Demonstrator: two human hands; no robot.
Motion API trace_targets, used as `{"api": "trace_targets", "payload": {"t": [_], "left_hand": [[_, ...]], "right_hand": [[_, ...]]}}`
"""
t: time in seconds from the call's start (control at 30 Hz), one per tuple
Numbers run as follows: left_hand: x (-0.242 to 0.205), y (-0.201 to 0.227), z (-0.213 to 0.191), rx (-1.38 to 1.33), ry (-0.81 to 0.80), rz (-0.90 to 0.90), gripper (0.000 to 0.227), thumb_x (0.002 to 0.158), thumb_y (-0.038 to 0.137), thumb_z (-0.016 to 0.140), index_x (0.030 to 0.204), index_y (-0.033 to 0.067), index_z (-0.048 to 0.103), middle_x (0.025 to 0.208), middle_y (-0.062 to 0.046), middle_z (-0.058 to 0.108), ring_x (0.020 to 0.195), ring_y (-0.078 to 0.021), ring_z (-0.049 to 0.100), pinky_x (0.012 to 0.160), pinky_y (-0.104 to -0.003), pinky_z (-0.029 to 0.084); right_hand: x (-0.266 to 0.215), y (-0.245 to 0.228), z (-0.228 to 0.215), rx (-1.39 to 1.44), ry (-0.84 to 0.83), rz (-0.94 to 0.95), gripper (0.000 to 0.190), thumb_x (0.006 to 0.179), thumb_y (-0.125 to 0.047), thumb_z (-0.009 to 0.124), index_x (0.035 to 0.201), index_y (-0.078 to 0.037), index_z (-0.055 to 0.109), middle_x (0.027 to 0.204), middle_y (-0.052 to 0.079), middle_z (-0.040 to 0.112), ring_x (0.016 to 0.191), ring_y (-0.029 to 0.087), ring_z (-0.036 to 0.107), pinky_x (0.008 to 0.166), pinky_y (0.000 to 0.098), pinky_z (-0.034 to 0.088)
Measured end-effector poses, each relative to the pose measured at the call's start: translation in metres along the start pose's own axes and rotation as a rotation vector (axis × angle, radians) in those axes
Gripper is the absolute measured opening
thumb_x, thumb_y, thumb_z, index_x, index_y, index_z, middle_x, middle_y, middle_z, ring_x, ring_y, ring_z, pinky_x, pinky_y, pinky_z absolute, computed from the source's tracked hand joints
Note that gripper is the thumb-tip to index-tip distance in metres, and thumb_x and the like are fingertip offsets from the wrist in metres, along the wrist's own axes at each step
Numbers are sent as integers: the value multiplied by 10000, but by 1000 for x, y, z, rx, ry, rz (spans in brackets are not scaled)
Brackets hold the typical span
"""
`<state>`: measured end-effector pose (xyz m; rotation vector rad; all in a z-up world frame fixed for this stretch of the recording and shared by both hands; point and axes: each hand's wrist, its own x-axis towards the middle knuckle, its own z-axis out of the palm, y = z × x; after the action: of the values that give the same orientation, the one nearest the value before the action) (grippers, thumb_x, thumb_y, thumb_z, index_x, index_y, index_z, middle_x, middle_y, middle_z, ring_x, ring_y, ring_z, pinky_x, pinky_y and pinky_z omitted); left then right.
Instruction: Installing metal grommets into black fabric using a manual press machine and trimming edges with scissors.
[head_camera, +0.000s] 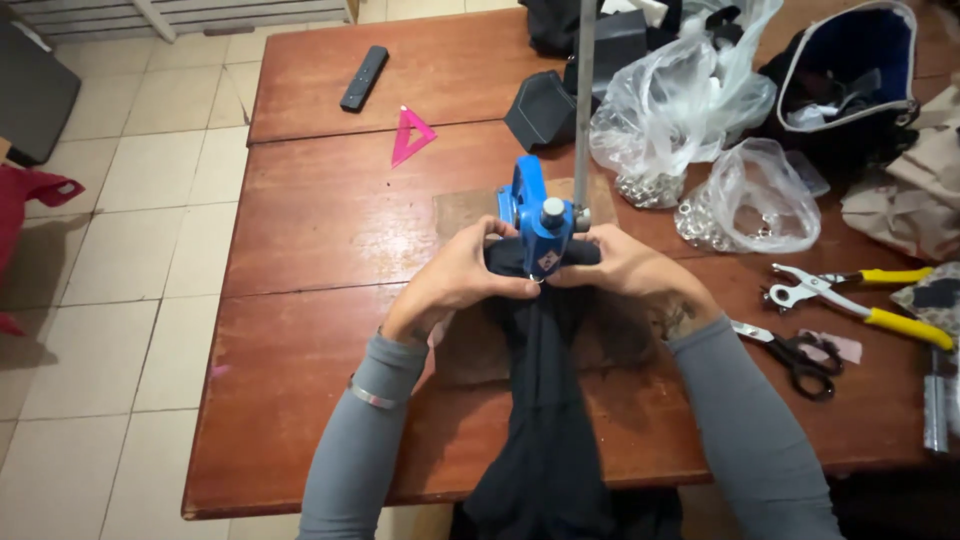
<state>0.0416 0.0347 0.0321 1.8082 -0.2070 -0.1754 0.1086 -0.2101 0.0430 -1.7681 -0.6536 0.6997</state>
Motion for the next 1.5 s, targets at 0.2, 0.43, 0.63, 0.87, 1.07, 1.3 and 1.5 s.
{"api": "trace_targets", "payload": {"t": [0.2, 0.43, 0.63, 0.87, 1.07, 1.3, 1.5], "left_hand": [[0, 7, -2, -58, -87, -140, 356, 754, 183, 839, 1043, -15, 778, 916, -3, 757, 872, -96, 675, 817, -273, 537], [-23, 11, 3, -292, -183, -188, 335, 804, 160, 831, 1081, -20, 772, 969, -1, 755, 893, -81, 653, 822, -263, 529], [-44, 29, 6, 142, -337, 106, 369, 781, 190, 851, 1088, 24, 729, 963, -56, 757, 902, -169, 681, 847, -308, 546], [-63, 6, 46, 563, -288, 436, 273, 696, 149, 833, 859, 55, 635, 962, -122, 584, 980, -347, 550, 863, -450, 422], [-60, 4, 54, 548, -304, 507, 272, 681, 138, 821, 843, 64, 615, 918, -119, 553, 966, -342, 549, 836, -438, 425], [-55, -3, 52, 509, -273, 582, 306, 680, 136, 826, 880, 55, 610, 935, -118, 560, 962, -351, 546, 822, -443, 431], [-60, -4, 53, 497, -271, 524, 307, 670, 122, 832, 849, 50, 593, 910, -123, 551, 943, -352, 547, 819, -443, 438]], "right_hand": [[-1, -4, 7, 466, -62, 120, 304, 876, -152, 730, 1151, -23, 723, 1125, 14, 745, 1040, 105, 659, 948, 284, 506], [-13, -12, 4, 289, -73, 103, 323, 905, -180, 723, 1179, -9, 734, 1154, 37, 737, 1087, 127, 635, 969, 297, 478], [-43, -33, 6, -291, -255, -101, 520, 795, -266, 841, 1234, -29, 692, 1178, 101, 703, 1136, 204, 641, 986, 328, 489], [-110, -9, -81, -507, 780, -55, 249, 968, -197, 746, 1176, -61, 768, 1067, 98, 782, 922, 171, 731, 824, 304, 568], [-80, 80, -147, -996, 761, 38, 333, 777, -107, 824, 1105, -65, 787, 1068, 198, 729, 866, 357, 700, 820, 421, 552], [-71, 75, -128, -1150, 806, -75, 120, 891, -97, 797, 1006, -64, 795, 1011, 170, 723, 971, 384, 683, 851, 470, 531], [-79, 70, -126, -875, 562, 74, 295, 839, -213, 808, 1066, -31, 763, 1044, 163, 733, 902, 333, 702, 795, 437, 551]]}}
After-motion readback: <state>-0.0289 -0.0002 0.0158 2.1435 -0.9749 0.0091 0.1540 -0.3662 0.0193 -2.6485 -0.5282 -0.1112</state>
